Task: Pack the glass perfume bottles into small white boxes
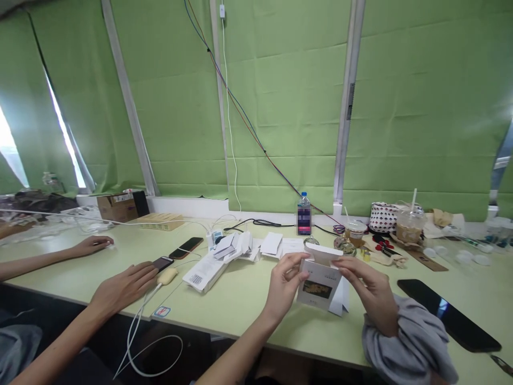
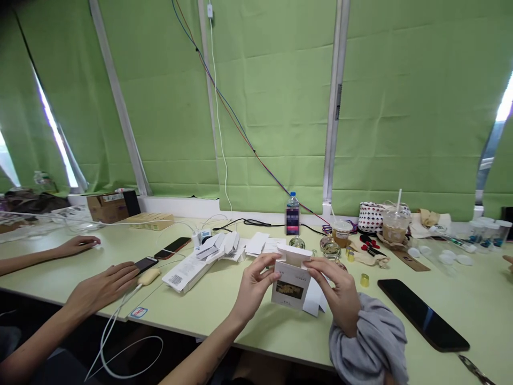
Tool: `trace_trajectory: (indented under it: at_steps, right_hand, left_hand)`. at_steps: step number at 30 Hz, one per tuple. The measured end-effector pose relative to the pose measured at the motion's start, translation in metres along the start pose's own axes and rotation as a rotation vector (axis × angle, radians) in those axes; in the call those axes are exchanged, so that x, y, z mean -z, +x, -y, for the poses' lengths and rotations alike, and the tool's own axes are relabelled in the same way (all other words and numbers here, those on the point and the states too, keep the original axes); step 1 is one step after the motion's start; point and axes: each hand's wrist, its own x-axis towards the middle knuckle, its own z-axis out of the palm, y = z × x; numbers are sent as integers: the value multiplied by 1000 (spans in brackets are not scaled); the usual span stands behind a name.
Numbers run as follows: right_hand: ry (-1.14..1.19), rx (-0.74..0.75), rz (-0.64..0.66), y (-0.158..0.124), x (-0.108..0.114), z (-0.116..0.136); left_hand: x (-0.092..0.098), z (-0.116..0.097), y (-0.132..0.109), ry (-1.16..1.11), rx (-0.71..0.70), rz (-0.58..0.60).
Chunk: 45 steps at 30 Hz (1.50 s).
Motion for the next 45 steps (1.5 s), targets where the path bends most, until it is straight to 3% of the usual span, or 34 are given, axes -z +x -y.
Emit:
trace_trajectory:
  at_steps: [13, 21, 28, 34, 45]
  right_hand:
    - [22, -49, 151, -4, -18, -12]
    - [430, -364, -84, -6, -20, -1]
    - [413, -512, 135, -2, -21, -3]
    - [227, -435, 184, -5, -25, -3]
    - [180, -269, 237, -4, -27, -7]
  left_hand:
    - [16, 25, -11, 5, 45, -84]
    - [11, 19, -9, 20, 26, -65]
    - [16, 40, -13, 16, 21, -11]
    - [16, 44, -14, -10, 50, -39]
    - [14, 46, -16, -19, 71, -88]
